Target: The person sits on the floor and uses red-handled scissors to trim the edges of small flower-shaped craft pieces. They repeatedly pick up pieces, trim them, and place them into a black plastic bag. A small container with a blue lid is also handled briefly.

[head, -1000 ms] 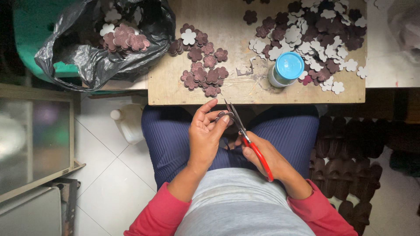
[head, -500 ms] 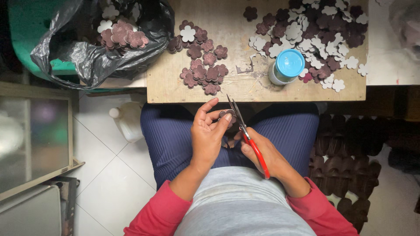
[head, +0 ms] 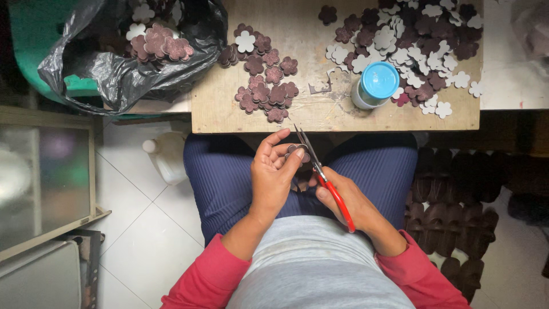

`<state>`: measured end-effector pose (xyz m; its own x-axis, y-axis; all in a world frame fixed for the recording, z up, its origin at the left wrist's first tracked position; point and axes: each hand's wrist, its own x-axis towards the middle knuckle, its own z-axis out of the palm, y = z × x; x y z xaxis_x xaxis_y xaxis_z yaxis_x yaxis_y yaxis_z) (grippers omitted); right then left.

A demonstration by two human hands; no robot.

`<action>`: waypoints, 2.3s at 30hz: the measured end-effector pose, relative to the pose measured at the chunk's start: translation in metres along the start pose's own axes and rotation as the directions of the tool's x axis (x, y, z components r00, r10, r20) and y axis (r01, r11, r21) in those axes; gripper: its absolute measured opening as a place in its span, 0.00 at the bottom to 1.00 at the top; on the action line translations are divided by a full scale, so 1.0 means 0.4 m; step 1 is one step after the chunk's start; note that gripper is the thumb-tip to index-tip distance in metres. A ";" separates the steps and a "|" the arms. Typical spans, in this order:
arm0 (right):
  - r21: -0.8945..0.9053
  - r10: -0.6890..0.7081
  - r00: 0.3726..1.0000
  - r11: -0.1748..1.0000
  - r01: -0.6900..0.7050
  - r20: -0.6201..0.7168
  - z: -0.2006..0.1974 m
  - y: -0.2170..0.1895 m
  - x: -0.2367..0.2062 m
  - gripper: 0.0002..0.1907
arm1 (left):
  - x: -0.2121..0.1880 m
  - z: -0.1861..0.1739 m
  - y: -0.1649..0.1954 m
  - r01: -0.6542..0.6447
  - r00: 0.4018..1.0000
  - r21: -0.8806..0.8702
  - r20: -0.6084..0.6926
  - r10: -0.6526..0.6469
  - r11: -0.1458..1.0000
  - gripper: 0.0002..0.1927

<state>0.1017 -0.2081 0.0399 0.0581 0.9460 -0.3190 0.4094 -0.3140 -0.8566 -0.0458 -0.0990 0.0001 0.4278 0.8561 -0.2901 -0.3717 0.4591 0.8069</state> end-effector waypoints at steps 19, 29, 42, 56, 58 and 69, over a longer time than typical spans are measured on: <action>-0.044 0.005 1.000 0.999 -0.005 -0.003 -0.011 0.002 0.007 0.25 | 0.011 -0.002 0.004 0.019 1.000 0.043 0.009 -0.019 0.999 0.23; -0.050 0.052 0.999 0.997 -0.052 0.003 -0.019 0.000 0.013 0.21 | 0.021 -0.003 0.006 0.015 1.000 0.053 0.016 -0.016 0.999 0.23; -0.068 0.070 0.998 0.995 -0.069 0.010 -0.025 0.007 0.022 0.19 | 0.037 -0.012 0.014 0.054 0.998 0.066 0.023 -0.055 0.996 0.23; -0.116 0.228 0.967 0.963 -0.242 -0.116 -0.037 0.026 0.041 0.20 | 0.054 -0.038 0.008 0.059 0.998 0.017 0.003 -0.059 0.998 0.24; -0.120 0.308 0.931 0.935 -0.334 -0.195 -0.046 0.018 0.054 0.22 | 0.056 -0.041 0.010 0.027 1.000 -0.033 -0.005 -0.027 0.999 0.24; -0.370 0.232 0.918 0.862 -0.347 -0.321 -0.112 -0.084 0.139 0.25 | 0.064 -0.055 0.047 -0.040 0.998 -0.084 -0.052 0.035 0.996 0.23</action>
<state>0.1319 -0.1414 0.0693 0.4405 0.8216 -0.3618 0.6694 -0.5691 -0.4775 -0.0598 -0.0632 -0.0036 0.3711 0.8829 -0.2877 -0.4565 0.4433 0.7715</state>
